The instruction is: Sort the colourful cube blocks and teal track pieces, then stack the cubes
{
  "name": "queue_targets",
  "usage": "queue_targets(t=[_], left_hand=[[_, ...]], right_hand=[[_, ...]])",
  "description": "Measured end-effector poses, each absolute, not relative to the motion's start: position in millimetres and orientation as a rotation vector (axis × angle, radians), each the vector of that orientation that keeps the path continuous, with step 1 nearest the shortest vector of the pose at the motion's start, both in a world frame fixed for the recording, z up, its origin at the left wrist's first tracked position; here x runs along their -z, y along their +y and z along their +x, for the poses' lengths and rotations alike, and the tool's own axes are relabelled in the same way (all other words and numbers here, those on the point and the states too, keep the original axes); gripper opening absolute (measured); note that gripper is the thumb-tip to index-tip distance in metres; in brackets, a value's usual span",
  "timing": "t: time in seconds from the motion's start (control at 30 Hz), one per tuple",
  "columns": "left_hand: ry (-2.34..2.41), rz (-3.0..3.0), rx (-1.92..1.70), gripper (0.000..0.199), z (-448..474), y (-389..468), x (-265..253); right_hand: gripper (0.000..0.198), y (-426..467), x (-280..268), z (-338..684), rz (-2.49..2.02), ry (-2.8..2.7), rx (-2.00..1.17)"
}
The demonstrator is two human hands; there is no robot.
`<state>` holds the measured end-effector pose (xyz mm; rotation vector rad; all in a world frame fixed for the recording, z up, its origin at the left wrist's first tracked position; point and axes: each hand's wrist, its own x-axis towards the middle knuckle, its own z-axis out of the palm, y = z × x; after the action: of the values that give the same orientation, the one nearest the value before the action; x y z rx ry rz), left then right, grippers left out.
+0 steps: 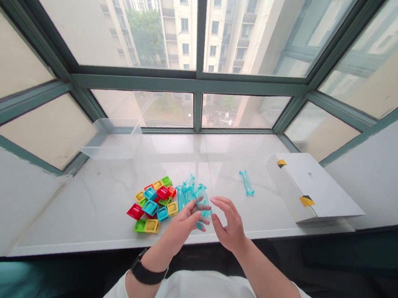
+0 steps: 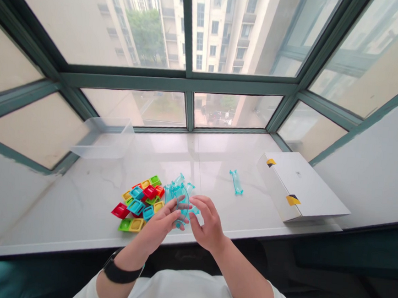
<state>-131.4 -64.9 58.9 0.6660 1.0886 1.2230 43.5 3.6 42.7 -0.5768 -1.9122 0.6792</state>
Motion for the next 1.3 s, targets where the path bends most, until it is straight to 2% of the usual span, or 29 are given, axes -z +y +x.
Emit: queue_targets(t=[0.07,0.2,0.47,0.63,0.8,0.93,1.03,1.3], left_hand=[[1.125,0.688,-1.248,0.063,-132,-70,-60],[1.237,0.787,-1.264,0.061,-129,-77,-60],[1.41,1.031,-1.162,0.044,-119,-83,-62],[1.45,1.067,-1.104,0.042,-119,-82,-66],[1.517,1.275,-1.058,0.031,-117,-80,-65],[1.546,1.425,-1.009,0.025,-114,-78,-61],[1.538,1.411,-0.986,0.029,-113,-77,-58],[1.578,1.463,-1.029,0.033,-117,-81,-48]], right_hand=[[0.035,3,-44,48,-0.696,-1.845,-0.708],[0.023,4,-43,50,-0.827,-1.85,-0.965],[0.021,-8,-50,36,-0.837,-1.821,-1.219],[0.018,-9,-52,33,-0.866,-1.828,-1.217],[0.013,-5,-52,34,-0.989,-1.884,-1.128],[0.034,1,-50,36,-1.116,-1.909,-0.966],[0.042,6,-48,38,-1.153,-1.931,-0.919],[0.037,25,-49,51,-1.211,-1.921,-0.906]])
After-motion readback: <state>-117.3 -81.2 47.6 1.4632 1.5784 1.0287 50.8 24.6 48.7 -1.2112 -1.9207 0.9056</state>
